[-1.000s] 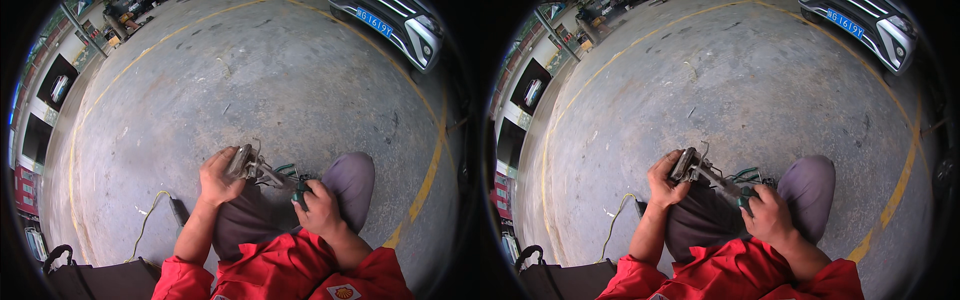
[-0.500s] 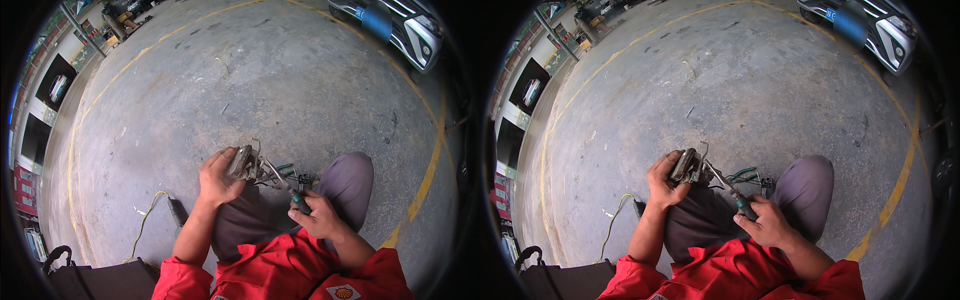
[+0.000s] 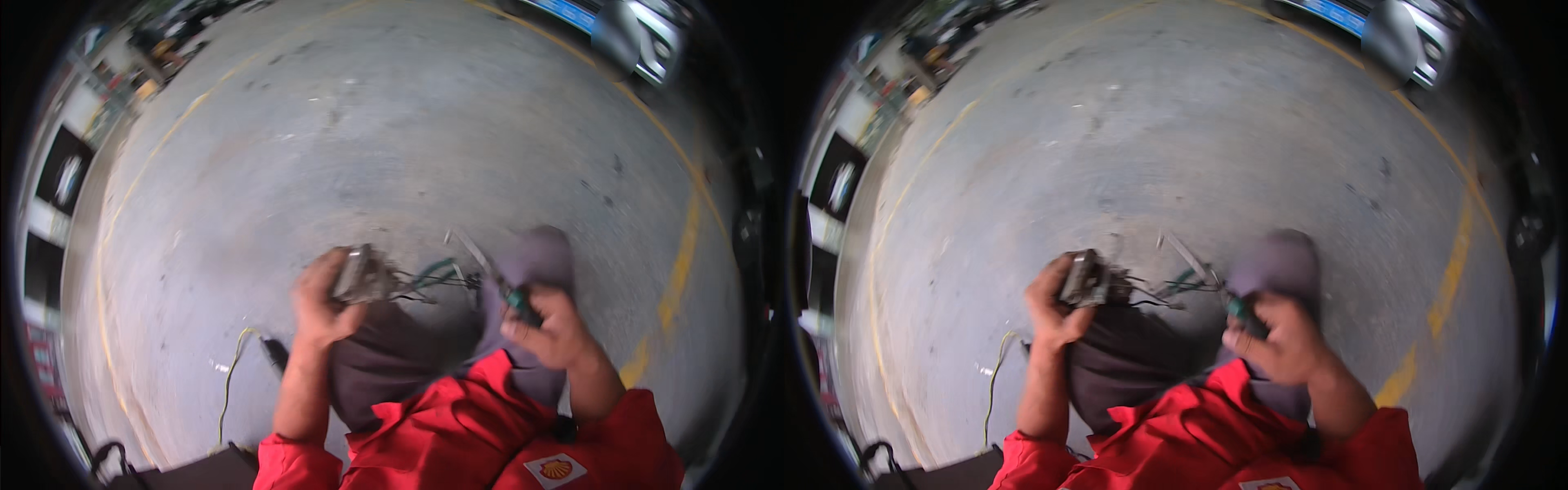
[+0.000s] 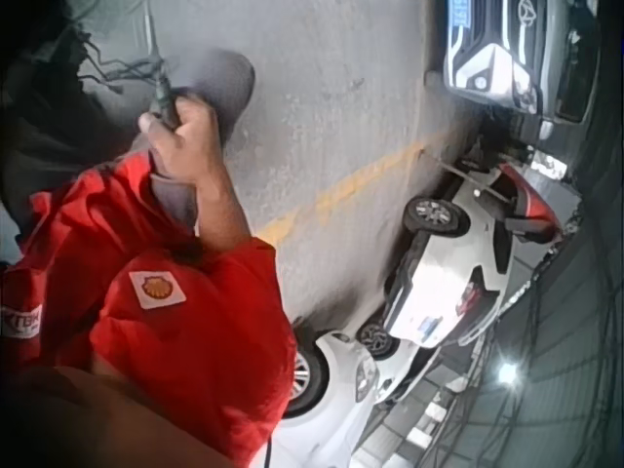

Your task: The person sits on the floor and uses a screwdriver and pliers to disassemble and manipulate a small mechanical component. They remove parts, adjust internal pieces, and reassemble the component.

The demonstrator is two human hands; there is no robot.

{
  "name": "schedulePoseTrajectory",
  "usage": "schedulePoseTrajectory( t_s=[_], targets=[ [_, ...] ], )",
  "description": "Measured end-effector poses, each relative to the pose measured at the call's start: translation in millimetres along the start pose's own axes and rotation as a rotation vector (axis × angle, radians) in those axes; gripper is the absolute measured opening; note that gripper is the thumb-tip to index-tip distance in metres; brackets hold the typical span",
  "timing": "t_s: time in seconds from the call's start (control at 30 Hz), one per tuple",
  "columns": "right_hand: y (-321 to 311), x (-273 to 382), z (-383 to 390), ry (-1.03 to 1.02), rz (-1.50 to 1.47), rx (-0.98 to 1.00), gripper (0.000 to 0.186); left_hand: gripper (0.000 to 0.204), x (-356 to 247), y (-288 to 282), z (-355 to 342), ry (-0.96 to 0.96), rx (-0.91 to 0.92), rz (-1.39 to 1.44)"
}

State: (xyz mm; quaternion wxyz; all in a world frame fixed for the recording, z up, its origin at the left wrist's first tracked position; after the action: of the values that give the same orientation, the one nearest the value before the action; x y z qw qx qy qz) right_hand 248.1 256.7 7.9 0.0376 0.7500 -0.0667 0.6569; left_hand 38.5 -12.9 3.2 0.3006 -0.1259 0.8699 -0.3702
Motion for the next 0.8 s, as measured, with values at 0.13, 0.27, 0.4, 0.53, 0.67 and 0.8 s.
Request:
schedulePoseTrajectory(
  t_s=[0.13,0.27,0.4,0.53,0.67,0.8],
  targets=[
    [-107.3,-31.1,28.4,0.270,0.113,-0.441,0.024,0.051,8.4,16.0,9.1,-0.188,-0.053,0.139],
    [-197.2,-175.3,108.1,0.682,0.623,-0.610,0.032,0.062,34.7,33.5,29.0,-0.215,-0.044,0.152],
    [-198.7,-350.1,206.2,1.035,0.610,-0.552,0.040,0.066,16.4,52.2,8.6,-0.110,-0.034,0.078],
    [-142.0,-404.5,264.4,1.074,0.606,-0.612,0.042,0.068,23.1,35.5,29.2,-0.012,-0.068,0.093],
    [-136.7,-404.3,248.5,1.071,0.686,-0.513,0.045,0.068,12.4,41.3,16.2,0.011,-0.050,-0.041],
    [-184.5,-396.7,197.9,0.878,0.836,-0.753,0.045,0.061,-10.0,49.4,7.0,-0.099,-0.085,-0.189]
  ],
)
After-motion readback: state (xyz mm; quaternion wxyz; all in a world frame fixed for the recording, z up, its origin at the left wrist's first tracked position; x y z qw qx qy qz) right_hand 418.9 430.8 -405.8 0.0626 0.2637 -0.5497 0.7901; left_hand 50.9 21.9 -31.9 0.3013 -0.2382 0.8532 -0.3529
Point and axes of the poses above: each hand's wrist, its own z-axis away from the middle knuckle, its own y-axis out of the palm, x = y × z, the point moved 5 cm from there along -z, towards the middle knuckle, and after that the axes turned 12 degrees about -z, right-handed, at the moved point
